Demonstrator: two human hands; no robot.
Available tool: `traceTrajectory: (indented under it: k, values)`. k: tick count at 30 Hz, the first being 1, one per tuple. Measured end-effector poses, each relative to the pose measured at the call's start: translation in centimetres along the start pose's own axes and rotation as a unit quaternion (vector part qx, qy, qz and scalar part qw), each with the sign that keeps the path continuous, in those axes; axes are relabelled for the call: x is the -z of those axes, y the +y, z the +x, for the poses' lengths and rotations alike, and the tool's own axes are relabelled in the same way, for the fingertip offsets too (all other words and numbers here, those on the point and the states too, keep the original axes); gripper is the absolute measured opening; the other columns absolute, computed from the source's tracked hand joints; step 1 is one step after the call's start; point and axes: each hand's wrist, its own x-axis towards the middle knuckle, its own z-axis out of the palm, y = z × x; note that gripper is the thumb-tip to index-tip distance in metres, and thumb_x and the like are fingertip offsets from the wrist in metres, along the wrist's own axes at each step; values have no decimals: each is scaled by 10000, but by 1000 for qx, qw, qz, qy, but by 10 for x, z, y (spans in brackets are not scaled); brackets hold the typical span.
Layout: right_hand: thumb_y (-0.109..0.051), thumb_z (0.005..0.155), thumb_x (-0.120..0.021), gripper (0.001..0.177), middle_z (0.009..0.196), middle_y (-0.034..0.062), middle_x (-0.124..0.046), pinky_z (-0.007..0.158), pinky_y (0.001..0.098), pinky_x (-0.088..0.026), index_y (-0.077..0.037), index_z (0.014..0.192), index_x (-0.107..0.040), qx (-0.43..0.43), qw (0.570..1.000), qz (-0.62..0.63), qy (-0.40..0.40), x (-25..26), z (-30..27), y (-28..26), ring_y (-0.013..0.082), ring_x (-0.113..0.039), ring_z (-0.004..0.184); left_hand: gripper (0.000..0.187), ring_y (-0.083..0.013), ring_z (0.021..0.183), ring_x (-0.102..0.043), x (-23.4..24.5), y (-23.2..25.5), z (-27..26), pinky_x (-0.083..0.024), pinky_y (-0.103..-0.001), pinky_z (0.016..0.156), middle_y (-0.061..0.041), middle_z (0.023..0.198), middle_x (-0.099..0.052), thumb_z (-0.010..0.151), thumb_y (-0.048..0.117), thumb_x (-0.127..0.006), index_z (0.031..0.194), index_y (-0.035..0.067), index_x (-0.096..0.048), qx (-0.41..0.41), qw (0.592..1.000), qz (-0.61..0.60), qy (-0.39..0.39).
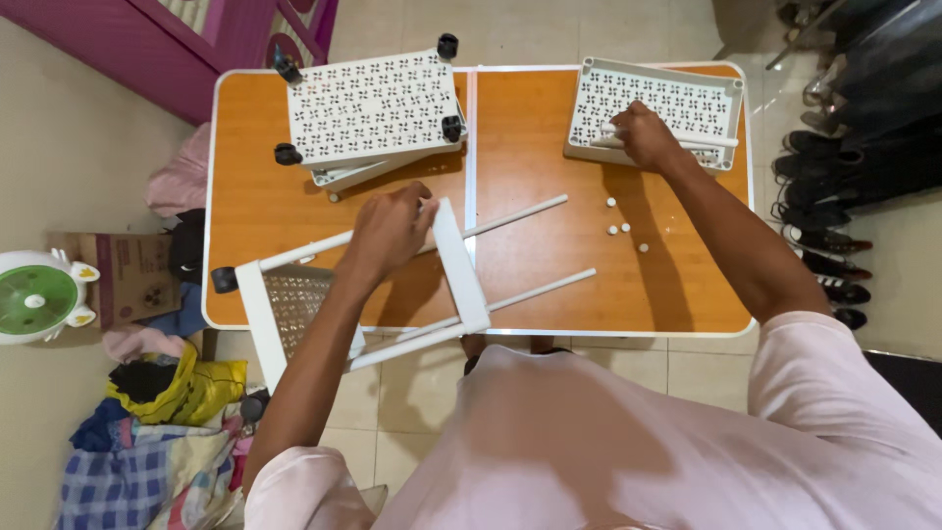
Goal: The person assembles a white plastic storage cart by inserting vertical poles into the base and attaching perforated shelves. They repeatedly insert and remove poles and shelves to fit them correctly, then place the assembled unit on the table.
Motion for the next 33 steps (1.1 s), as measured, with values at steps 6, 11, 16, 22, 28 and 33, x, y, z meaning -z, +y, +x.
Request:
traceTrajectory:
  k: [6, 11, 16, 22, 28, 33]
  values:
    - [-4, 889, -760, 176, 848, 203, -719, 704, 401, -559, -8, 1060, -715, -155, 979, 130, -36, -25, -25, 35, 313, -729, 764, 212, -434, 874, -676, 14, 4, -10, -527, -512, 814, -245, 1021, -718, 944, 110, -643, 1110, -16, -683, -17, 1000, -3, 5]
    - [30, 882, -720, 183, 888, 175, -747, 726, 374, -579, -24, 1057, -734, -138, 978, 159, -14, -29, -21, 32, 274, -746, 811, 244, -431, 898, -670, 12, 6, -14, -521, -502, 822, -239, 1028, -710, 921, 99, -667, 1133, -22, -672, 2, 1000, -8, -11]
    - [48, 866, -692, 201, 898, 186, -751, 755, 408, -585, -22, 1044, -751, -110, 986, 115, -44, -25, -13, 33, 321, -735, 808, 282, -399, 1017, -659, 11, 14, -15, -468, -512, 888, -208, 1106, -707, 920, 78, -685, 1190, 1, -662, -11, 999, 28, 23]
    - [-24, 919, -718, 157, 1010, 227, -727, 864, 473, -558, 7, 1069, -747, -56, 996, 66, 18, -20, -20, 7, 398, -682, 938, 341, -424, 1118, -636, 13, 40, -45, -476, -498, 983, -230, 1191, -660, 882, 57, -705, 1193, -39, -605, -124, 974, 58, 179]
    - [-46, 941, -634, 214, 1187, 207, -714, 978, 454, -539, -9, 1142, -697, 18, 988, 133, 74, -22, -40, -75, 391, -665, 1108, 202, -349, 861, -647, -28, 63, -119, -521, -453, 725, -191, 983, -659, 834, -90, -694, 1009, -44, -605, -190, 950, -33, 245]
    - [-71, 750, -591, 536, 1228, 137, -666, 898, 419, -560, -41, 1285, -560, -68, 910, 381, -148, -39, -74, -169, 307, -688, 1127, 179, -275, 666, -606, -89, 44, -187, -484, -403, 558, -113, 805, -620, 738, -133, -663, 814, 15, -599, -297, 934, -114, 163]
